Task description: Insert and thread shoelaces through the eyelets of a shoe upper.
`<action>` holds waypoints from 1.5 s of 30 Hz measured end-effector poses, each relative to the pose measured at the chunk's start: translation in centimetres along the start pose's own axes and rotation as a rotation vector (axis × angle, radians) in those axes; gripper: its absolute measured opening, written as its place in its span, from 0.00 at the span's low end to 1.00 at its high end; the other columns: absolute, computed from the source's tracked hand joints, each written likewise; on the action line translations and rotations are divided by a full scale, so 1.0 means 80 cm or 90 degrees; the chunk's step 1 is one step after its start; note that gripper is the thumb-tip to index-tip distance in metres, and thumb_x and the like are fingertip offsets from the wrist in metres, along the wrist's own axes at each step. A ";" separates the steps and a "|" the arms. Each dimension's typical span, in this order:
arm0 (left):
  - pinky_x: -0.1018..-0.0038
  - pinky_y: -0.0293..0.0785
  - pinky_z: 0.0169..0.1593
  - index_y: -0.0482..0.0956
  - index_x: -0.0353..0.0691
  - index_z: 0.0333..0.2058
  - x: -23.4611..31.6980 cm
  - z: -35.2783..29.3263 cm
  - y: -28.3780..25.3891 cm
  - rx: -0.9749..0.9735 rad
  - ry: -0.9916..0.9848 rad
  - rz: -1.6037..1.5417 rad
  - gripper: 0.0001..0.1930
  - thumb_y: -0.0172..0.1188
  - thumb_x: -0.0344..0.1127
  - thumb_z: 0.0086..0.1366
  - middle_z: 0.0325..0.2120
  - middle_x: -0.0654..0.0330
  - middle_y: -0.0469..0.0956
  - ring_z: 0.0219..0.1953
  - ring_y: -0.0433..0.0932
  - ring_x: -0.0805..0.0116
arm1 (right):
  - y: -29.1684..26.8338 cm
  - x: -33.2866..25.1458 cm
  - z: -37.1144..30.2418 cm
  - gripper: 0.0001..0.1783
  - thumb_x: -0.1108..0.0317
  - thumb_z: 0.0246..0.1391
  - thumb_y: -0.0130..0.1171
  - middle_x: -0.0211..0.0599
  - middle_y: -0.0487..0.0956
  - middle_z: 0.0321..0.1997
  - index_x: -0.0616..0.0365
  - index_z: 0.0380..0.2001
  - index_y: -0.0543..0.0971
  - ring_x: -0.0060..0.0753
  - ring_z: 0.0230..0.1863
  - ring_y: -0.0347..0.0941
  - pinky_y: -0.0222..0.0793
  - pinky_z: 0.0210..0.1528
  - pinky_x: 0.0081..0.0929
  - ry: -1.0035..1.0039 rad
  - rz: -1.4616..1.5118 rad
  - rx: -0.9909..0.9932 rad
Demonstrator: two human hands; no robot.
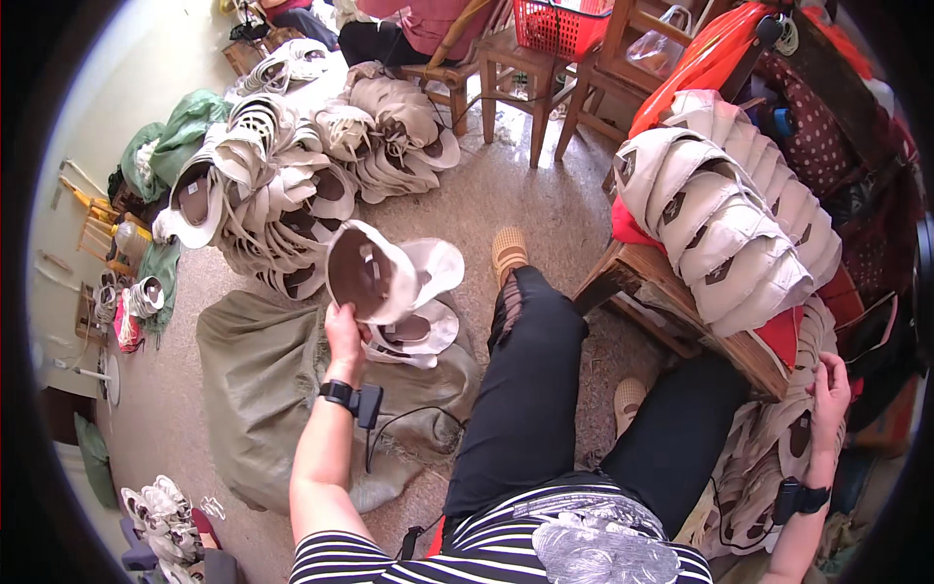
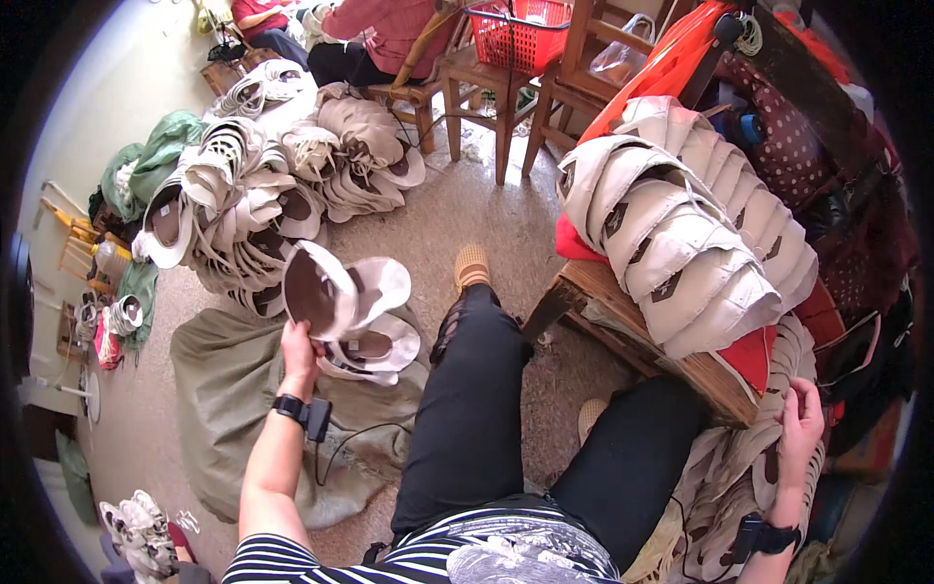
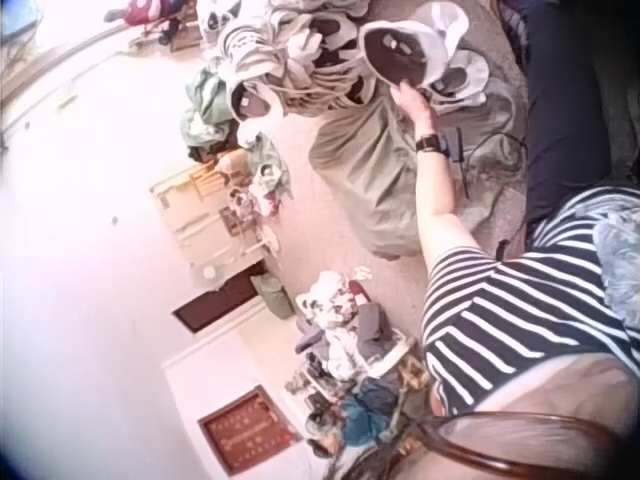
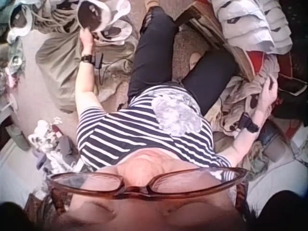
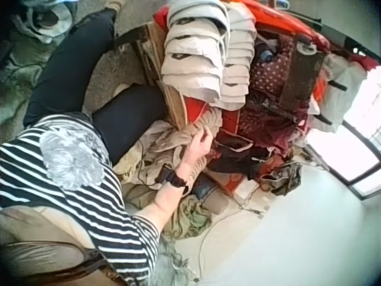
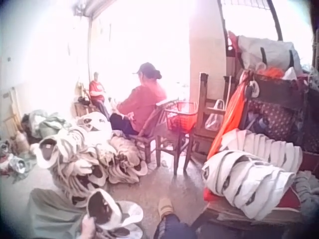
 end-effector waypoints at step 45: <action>0.63 0.75 0.42 0.76 0.38 0.50 0.082 -0.362 0.409 -0.806 0.403 0.363 0.18 0.60 0.38 0.63 0.36 0.50 0.78 0.38 0.79 0.53 | 0.013 0.008 -0.075 0.25 0.46 0.57 0.55 0.34 0.78 0.48 0.52 0.50 0.75 0.33 0.51 0.72 0.66 0.53 0.44 0.450 0.343 -0.311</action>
Point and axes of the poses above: each hand's wrist, its own z-axis towards the middle knuckle, its own y-axis out of the palm, x = y × z, the point moved 1 cm from there along z, towards the middle knuckle
